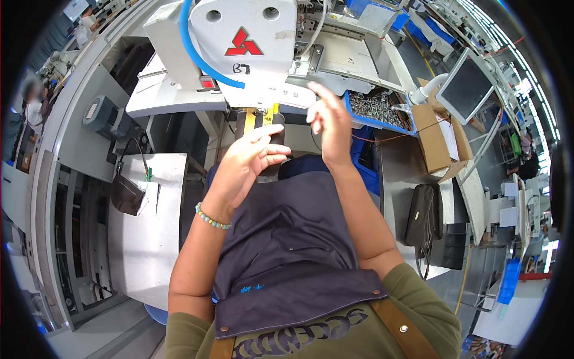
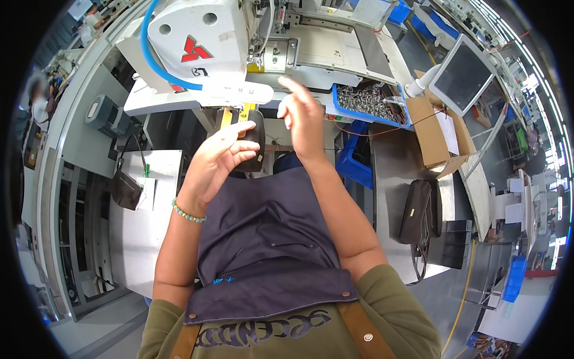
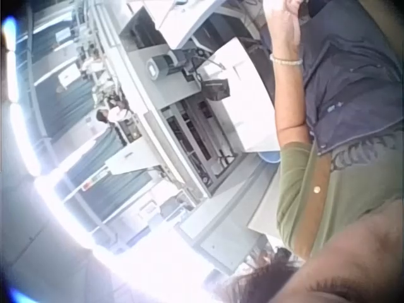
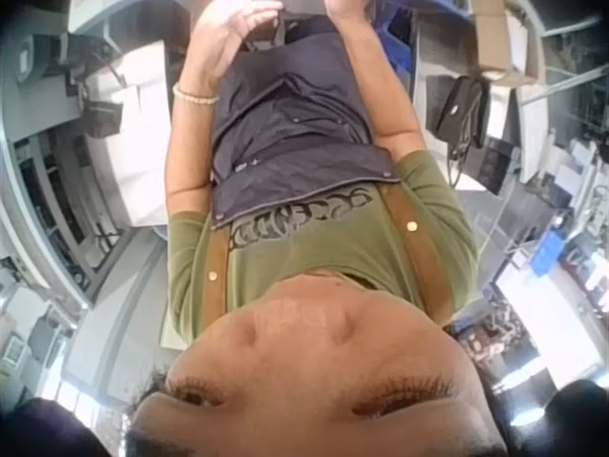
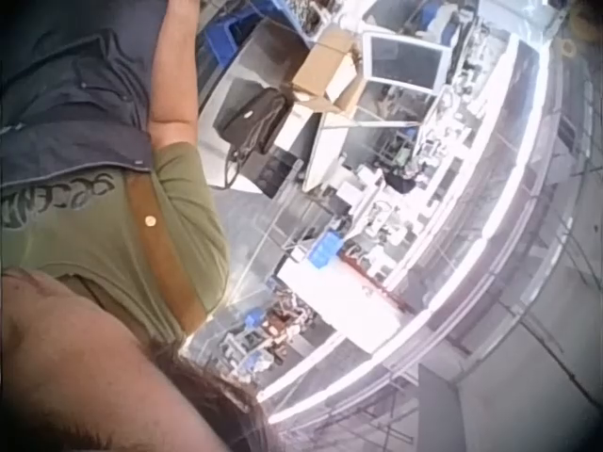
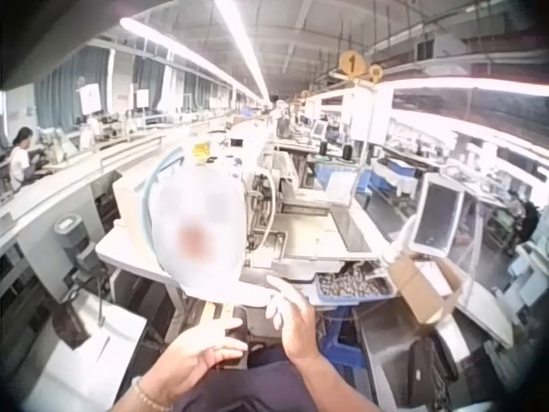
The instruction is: Sewing a leather pouch using an industrial sewing machine.
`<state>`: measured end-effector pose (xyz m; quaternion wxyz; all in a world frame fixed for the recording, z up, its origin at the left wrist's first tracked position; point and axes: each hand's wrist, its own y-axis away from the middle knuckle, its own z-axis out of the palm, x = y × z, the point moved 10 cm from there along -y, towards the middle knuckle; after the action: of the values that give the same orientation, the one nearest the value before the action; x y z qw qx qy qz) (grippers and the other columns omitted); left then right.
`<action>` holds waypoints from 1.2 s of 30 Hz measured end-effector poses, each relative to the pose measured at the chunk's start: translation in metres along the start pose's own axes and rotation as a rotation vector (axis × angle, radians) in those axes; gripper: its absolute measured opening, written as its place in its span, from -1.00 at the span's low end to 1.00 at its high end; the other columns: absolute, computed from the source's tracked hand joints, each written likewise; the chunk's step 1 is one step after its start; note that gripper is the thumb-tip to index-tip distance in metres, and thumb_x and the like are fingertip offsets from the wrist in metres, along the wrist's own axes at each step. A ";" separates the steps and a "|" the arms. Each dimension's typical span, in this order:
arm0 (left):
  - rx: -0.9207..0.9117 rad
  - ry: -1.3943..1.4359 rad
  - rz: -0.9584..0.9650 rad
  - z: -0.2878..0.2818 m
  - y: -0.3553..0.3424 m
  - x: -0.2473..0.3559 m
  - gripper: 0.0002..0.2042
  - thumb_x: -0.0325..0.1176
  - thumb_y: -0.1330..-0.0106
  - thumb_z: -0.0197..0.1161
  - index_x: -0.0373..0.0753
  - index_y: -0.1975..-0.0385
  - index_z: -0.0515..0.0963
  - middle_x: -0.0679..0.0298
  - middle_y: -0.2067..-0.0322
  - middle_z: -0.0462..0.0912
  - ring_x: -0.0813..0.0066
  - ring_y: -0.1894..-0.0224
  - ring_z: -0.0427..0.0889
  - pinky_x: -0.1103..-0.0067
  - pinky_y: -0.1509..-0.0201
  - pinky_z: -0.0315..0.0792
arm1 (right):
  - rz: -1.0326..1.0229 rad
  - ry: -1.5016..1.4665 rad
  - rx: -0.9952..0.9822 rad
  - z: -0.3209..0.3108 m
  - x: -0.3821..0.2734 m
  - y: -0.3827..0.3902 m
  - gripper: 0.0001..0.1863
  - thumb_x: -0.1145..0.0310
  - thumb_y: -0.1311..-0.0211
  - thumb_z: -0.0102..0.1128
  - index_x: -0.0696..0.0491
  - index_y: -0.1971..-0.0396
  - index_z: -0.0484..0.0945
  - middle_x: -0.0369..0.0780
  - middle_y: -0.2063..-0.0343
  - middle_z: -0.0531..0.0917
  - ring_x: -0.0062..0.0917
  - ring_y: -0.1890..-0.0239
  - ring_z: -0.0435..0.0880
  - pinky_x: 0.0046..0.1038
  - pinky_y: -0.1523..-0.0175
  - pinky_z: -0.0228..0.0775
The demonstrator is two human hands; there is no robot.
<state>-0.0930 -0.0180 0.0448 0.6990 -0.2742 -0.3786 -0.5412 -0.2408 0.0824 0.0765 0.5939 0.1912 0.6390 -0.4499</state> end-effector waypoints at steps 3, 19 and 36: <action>0.044 -0.193 -0.037 -0.003 0.007 -0.009 -0.60 -0.33 -0.51 0.06 -0.41 -0.25 0.39 0.13 -0.04 0.58 0.45 0.08 0.65 0.50 -0.09 0.51 | -0.013 0.330 -0.290 0.029 0.039 -0.004 -0.61 0.49 -0.32 -0.04 0.12 -0.07 0.65 -0.31 0.52 0.61 -0.70 0.55 0.44 -0.62 0.35 0.34; 0.082 -0.239 -0.040 -0.012 0.018 -0.008 -0.61 -0.29 -0.52 0.06 -0.31 -0.26 0.40 0.21 -0.02 0.51 0.52 0.15 0.65 0.58 -0.01 0.50 | 0.095 0.534 -0.623 0.064 0.043 -0.019 -0.52 0.44 -0.14 0.03 0.04 -0.10 0.61 -0.22 0.57 0.66 -0.61 0.56 0.58 -0.47 0.35 0.46; 0.070 -0.808 0.195 0.018 0.020 0.003 -0.64 -0.43 -0.42 0.22 -0.27 -0.20 0.47 0.00 -0.29 0.26 0.49 0.25 0.73 0.59 0.11 0.58 | 0.438 0.442 -0.733 0.065 0.055 -0.013 -0.67 0.30 -0.26 0.06 0.11 0.65 0.62 -0.32 0.73 0.59 -0.69 0.71 0.44 -0.54 0.53 0.33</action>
<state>-0.0775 0.0001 0.0580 0.5512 -0.4752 -0.6126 -0.3083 -0.2248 0.0071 0.0374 0.5529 0.1906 0.8111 -0.0078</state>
